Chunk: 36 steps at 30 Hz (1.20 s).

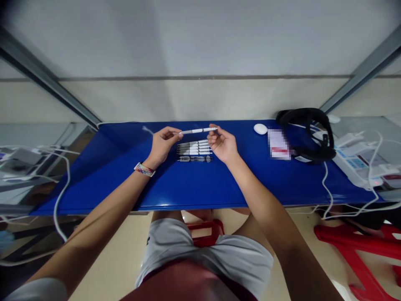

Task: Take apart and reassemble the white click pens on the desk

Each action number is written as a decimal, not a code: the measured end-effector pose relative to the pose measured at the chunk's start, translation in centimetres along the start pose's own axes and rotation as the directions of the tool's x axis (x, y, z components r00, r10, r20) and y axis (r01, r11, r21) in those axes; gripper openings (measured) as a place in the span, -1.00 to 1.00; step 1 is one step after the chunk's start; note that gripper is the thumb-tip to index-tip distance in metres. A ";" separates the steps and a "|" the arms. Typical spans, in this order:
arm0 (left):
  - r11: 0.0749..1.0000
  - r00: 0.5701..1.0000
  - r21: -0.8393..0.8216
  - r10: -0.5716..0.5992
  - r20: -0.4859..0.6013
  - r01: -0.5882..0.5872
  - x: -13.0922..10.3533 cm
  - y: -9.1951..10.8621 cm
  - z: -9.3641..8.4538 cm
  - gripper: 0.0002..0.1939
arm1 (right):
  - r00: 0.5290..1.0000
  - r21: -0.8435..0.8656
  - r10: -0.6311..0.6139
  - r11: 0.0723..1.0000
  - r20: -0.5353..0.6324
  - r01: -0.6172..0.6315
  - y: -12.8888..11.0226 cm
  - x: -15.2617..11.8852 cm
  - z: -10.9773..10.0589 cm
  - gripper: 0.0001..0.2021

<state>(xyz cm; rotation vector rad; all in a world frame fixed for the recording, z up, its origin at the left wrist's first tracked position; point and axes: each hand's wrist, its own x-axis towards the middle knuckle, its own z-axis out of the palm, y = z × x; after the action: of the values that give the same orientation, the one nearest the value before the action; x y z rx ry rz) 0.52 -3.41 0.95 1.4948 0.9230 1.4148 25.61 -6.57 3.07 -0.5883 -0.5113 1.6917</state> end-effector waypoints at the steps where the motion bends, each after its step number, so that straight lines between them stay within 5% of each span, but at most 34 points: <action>1: 1.000 1.000 0.003 0.000 0.003 0.000 0.0 0.0 0.0 -0.77 | 1.000 0.010 -0.002 1.000 0.000 0.002 0.1 0.0 0.0 -0.97; 36: 1.000 1.000 0.007 -0.012 0.010 0.012 -0.2 0.8 0.3 -0.73 | 0.999 0.027 -0.029 0.999 -0.033 0.030 0.2 -0.2 0.3 -0.91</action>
<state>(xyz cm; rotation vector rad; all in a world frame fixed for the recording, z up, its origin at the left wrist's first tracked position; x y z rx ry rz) 0.72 -3.94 1.59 1.4980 0.9305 1.3960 25.26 -6.84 3.22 -0.5852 -0.4709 1.6564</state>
